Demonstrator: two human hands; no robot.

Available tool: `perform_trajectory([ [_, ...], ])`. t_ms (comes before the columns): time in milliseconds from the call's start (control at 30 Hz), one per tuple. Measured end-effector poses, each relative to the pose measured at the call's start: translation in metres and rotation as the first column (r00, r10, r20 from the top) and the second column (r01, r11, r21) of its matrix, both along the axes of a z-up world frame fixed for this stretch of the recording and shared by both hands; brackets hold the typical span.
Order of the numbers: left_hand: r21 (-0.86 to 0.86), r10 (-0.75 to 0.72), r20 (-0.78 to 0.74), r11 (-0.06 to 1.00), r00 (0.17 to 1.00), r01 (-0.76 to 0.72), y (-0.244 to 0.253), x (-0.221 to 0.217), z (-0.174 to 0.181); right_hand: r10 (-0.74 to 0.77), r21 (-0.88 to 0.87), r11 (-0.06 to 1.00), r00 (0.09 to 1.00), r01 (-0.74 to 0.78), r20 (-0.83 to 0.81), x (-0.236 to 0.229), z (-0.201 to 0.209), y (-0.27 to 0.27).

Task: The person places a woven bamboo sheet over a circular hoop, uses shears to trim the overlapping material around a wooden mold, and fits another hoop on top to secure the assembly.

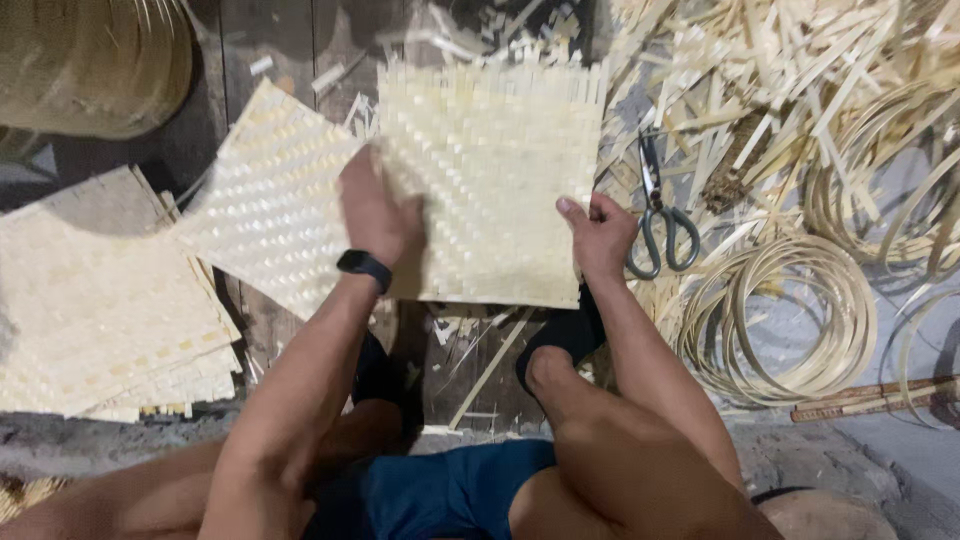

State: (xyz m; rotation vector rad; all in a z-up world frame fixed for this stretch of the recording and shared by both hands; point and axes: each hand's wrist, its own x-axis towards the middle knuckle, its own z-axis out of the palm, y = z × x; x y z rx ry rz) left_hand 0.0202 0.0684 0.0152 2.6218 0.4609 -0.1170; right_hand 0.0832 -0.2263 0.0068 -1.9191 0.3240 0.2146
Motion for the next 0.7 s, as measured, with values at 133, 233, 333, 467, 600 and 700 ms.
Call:
perform_trajectory([
  [133, 0.356, -0.632, -0.020, 0.720, 0.775, 0.596, -0.041, -0.002, 0.014, -0.002, -0.008, 1.000, 0.999, 0.003, 0.043, -0.003, -0.004, -0.001],
  [233, -0.038, -0.638, -0.346, 0.742, 0.687, 0.670, -0.054, 0.000, 0.028, -0.014, 0.073, 0.997, 0.998, 0.010, 0.057, -0.003, -0.003, 0.000],
  [333, -0.043, -0.647, -0.318, 0.740, 0.693, 0.671, -0.051, 0.003, 0.039, -0.012, 0.007, 1.000, 0.998, 0.011, 0.056, -0.001, 0.001, 0.003],
  [467, -0.044, -0.651, -0.298, 0.740, 0.698, 0.671, -0.053, 0.002, 0.040, -0.018, 0.002, 1.000, 0.998, 0.018, 0.056, -0.003, -0.001, -0.002],
  [600, -0.012, -0.639, -0.266, 0.751, 0.722, 0.661, -0.057, -0.003, 0.039, -0.036, 0.095, 0.995, 0.997, 0.029, 0.066, -0.004, -0.016, -0.002],
  [700, -0.055, -0.607, -0.285, 0.783, 0.742, 0.619, -0.059, 0.001, 0.045, 0.015, -0.074, 0.997, 0.993, -0.006, 0.119, -0.005, -0.034, -0.008],
])
